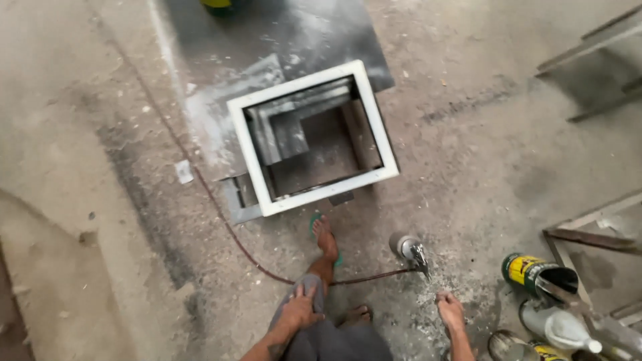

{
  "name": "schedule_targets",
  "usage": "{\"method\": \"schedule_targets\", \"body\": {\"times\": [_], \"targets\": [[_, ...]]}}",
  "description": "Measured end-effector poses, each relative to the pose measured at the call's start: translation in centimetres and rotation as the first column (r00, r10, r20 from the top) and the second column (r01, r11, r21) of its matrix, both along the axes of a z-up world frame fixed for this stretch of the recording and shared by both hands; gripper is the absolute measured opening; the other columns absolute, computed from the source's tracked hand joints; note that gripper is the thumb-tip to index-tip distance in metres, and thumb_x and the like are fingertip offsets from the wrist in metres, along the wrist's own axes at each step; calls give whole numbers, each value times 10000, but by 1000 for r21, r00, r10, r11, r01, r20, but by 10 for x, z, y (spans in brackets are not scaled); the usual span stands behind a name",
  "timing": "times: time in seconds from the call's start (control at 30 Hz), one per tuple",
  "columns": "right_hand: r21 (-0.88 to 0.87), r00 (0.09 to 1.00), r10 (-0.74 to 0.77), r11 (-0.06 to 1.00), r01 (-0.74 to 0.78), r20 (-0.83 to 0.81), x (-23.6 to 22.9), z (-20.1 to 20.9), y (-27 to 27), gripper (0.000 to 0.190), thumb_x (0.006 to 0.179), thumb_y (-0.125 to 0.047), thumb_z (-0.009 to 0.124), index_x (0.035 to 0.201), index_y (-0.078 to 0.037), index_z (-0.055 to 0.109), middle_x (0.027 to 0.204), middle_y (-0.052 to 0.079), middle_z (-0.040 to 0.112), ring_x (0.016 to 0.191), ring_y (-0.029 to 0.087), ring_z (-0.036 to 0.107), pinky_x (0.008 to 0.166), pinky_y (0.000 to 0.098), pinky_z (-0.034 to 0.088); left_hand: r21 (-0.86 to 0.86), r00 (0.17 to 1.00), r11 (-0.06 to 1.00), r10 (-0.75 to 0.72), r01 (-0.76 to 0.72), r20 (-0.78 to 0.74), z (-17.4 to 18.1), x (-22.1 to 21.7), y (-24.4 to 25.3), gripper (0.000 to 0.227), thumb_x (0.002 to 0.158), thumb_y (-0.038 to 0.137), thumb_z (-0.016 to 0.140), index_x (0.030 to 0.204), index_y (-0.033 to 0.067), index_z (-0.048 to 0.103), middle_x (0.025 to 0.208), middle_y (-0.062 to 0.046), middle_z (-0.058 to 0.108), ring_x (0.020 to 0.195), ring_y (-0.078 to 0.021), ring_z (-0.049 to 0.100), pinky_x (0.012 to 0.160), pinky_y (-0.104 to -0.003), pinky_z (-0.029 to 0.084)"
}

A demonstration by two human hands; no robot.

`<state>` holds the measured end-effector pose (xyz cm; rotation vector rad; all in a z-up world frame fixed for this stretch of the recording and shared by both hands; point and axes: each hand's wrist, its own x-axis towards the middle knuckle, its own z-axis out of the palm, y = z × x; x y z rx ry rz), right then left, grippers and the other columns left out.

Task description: The person uses a spray gun to apply black paint to a metal frame. They rotate the frame to cover different sides and continue spraying until the frame is fully coated.

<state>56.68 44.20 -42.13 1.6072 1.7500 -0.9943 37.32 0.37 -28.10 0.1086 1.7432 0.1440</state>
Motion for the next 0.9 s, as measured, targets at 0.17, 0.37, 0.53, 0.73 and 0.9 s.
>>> {"method": "schedule_targets", "body": {"times": [0.17, 0.37, 0.53, 0.73, 0.9], "targets": [[168, 980, 184, 971, -170, -72, 34, -89, 16, 551, 948, -369, 606, 1374, -20, 596, 1343, 241, 631, 1241, 401, 582, 1053, 436, 423, -150, 993, 989, -26, 8, -116, -24, 41, 19, 1247, 881, 534, 802, 1639, 255, -147, 1613, -190, 150, 1361, -438, 450, 1059, -519, 445], [225, 985, 121, 970, -92, -121, 4, -128, 31, 870, 814, -372, 795, 1446, 71, 393, 1444, 312, 462, 1359, 455, 444, 1113, 479, 374, -198, 898, 977, -158, 81, -410, -67, 73, 22, 1140, 834, 552, 829, 1623, 214, 78, 1443, -190, 367, 1166, -378, 597, 865, -500, 562], [216, 927, 235, 960, -176, -292, -8, -225, 27, 1162, 711, -407, 853, 1550, 132, 258, 1518, 348, 435, 1432, 421, 422, 1170, 401, 335, -70, 877, 997, -11, -26, -481, -48, 54, 27, 1050, 851, 472, 832, 1592, 220, 132, 1414, -226, 364, 1193, -445, 569, 951, -575, 519], [223, 873, 488, 851, -475, 0, 2, -297, 43, 661, 839, -490, 738, 1321, -63, 590, 1293, 258, 699, 1229, 446, 630, 1022, 482, 487, -45, 899, 996, 47, -74, -435, -32, 50, 38, 979, 880, 515, 791, 1573, 260, 148, 1360, -159, 349, 1253, -426, 455, 910, -569, 509], [287, 745, 658, 697, -657, 109, -27, -298, 46, 748, 919, -716, 463, 983, -67, 831, 1012, 234, 791, 1061, 431, 722, 868, 456, 561, 29, 843, 999, 28, -15, -537, -35, 38, 33, 948, 869, 528, 777, 1573, 204, 231, 1253, -187, 446, 1096, -451, 532, 806, -567, 517]]}}
